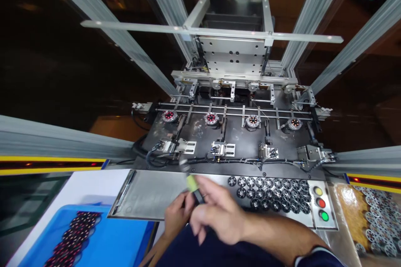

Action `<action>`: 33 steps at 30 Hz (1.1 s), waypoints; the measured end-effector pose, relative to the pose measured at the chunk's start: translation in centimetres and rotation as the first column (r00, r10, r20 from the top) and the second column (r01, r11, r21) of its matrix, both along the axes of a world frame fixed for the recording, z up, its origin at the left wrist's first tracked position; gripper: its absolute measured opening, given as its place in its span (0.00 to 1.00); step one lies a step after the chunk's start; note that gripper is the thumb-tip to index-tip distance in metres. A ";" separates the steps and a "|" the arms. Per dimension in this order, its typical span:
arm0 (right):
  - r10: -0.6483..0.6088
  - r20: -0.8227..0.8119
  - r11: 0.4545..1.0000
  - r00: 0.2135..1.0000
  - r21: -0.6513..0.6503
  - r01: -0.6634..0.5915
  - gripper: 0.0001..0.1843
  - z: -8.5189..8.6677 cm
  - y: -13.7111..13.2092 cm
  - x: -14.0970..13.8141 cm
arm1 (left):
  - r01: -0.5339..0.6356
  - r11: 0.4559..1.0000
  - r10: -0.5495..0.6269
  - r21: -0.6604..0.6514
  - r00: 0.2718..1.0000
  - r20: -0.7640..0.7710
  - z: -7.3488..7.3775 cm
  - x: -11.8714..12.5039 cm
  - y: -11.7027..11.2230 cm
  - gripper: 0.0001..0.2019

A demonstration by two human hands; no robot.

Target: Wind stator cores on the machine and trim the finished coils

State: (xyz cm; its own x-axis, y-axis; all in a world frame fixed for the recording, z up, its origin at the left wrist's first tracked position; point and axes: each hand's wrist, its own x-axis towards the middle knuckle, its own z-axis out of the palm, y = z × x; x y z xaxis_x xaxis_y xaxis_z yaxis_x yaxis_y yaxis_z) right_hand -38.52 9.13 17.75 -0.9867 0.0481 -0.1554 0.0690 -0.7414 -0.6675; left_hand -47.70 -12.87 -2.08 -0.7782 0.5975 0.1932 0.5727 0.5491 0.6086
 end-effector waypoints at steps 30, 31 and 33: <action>-0.706 0.326 0.696 0.629 0.153 0.702 0.15 -7.1 8.5 -2.6 | 0.060 0.996 -0.068 -0.059 0.988 -0.136 0.4 -0.5 0.1 0.17; -0.708 0.326 0.693 0.626 0.152 0.705 0.16 -7.1 8.5 -2.6 | 0.059 0.997 -0.066 -0.058 0.989 -0.136 0.5 -0.5 0.1 0.17; -0.711 0.327 0.689 0.622 0.149 0.709 0.16 -7.1 8.5 -2.7 | 0.057 0.997 -0.064 -0.057 0.989 -0.135 0.5 -0.4 0.2 0.17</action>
State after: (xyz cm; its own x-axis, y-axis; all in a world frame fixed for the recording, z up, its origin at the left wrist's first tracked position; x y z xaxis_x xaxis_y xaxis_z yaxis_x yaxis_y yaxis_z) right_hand -41.19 17.63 10.66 -0.5281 0.7134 -0.4607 -0.2618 -0.6529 -0.7108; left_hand -48.14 -12.68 -1.53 -0.7088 0.6548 0.2624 0.6817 0.5401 0.4936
